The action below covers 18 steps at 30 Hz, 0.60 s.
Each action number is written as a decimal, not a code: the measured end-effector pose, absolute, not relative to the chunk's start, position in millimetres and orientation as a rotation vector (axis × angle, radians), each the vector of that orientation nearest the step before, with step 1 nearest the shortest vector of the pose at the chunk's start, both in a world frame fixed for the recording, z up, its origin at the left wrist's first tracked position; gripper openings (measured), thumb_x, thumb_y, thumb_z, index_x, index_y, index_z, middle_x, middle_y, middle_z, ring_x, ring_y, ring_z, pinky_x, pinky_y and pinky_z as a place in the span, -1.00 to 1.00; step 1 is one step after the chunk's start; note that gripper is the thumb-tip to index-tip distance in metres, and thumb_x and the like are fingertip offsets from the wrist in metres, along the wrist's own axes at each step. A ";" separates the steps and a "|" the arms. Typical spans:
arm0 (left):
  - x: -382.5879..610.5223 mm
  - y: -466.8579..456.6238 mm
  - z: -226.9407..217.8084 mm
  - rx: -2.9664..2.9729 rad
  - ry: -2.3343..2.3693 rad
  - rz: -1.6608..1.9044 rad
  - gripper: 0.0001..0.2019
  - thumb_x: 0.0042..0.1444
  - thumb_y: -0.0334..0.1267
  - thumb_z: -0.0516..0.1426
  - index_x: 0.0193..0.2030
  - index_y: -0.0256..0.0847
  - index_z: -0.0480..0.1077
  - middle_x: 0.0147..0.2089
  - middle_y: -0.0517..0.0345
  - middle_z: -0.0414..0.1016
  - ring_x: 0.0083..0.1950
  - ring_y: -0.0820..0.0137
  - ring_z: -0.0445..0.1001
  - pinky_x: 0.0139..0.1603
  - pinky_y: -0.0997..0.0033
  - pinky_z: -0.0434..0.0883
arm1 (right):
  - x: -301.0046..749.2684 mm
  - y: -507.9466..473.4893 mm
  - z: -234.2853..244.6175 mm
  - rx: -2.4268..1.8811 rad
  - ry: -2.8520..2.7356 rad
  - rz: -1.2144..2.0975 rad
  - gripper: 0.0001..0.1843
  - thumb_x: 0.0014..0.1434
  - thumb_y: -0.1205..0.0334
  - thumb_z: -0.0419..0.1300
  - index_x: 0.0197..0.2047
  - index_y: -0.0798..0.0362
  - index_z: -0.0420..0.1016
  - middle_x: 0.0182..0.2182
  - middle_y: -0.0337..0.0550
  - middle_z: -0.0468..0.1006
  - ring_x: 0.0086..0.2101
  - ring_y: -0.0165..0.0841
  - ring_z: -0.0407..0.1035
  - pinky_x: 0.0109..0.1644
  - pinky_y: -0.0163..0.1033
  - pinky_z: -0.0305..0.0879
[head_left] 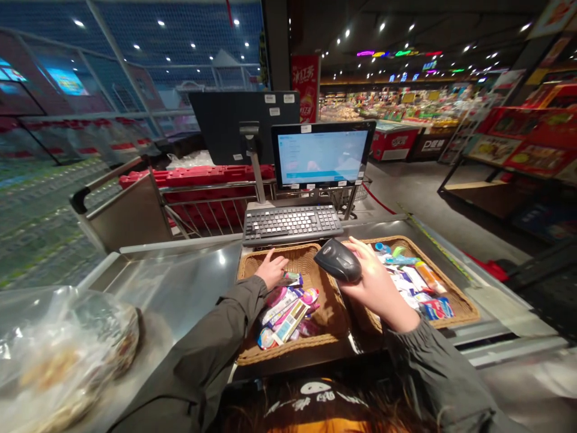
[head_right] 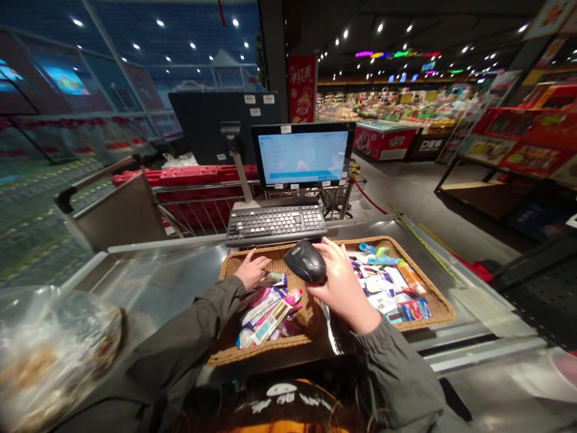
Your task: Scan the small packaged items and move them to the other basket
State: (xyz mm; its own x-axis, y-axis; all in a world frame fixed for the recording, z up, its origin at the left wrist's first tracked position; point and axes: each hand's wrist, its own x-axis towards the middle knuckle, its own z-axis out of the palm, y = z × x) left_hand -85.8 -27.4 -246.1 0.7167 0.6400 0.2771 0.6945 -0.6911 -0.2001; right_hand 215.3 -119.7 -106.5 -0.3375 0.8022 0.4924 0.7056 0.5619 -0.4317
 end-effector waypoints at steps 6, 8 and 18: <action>-87.6 -29.9 -253.5 -2.523 -1.262 -0.170 -0.78 0.08 -0.49 0.13 -0.44 -0.19 0.59 -0.07 -0.10 0.58 0.02 0.18 0.49 0.46 -0.25 -0.25 | 224.1 -124.8 -106.9 -1.208 -2.072 0.131 -0.43 -0.02 0.21 0.27 0.11 0.05 0.39 0.08 0.09 0.47 0.26 0.08 0.17 0.30 0.29 0.14; -86.9 -31.2 -249.7 -2.544 -1.262 -0.171 -0.82 0.04 -0.46 0.15 -0.43 -0.18 0.58 0.01 -0.12 0.56 0.07 0.13 0.48 0.43 -0.31 -0.25 | 230.2 -127.5 -107.1 -1.216 -2.063 0.113 -0.45 -0.02 0.21 0.27 0.09 0.05 0.40 0.06 0.08 0.48 0.24 0.07 0.20 0.30 0.27 0.15; -18.9 -35.2 -193.7 -2.830 -1.081 -0.376 -0.73 0.02 -0.05 0.31 -0.16 -0.10 0.57 0.28 -0.12 0.39 0.29 0.06 0.33 0.39 -0.28 -0.05 | 296.1 -142.0 -120.8 -1.452 -1.865 -0.006 -0.46 0.01 0.13 0.24 0.09 0.05 0.40 0.05 0.10 0.49 0.21 0.04 0.25 0.28 0.20 0.19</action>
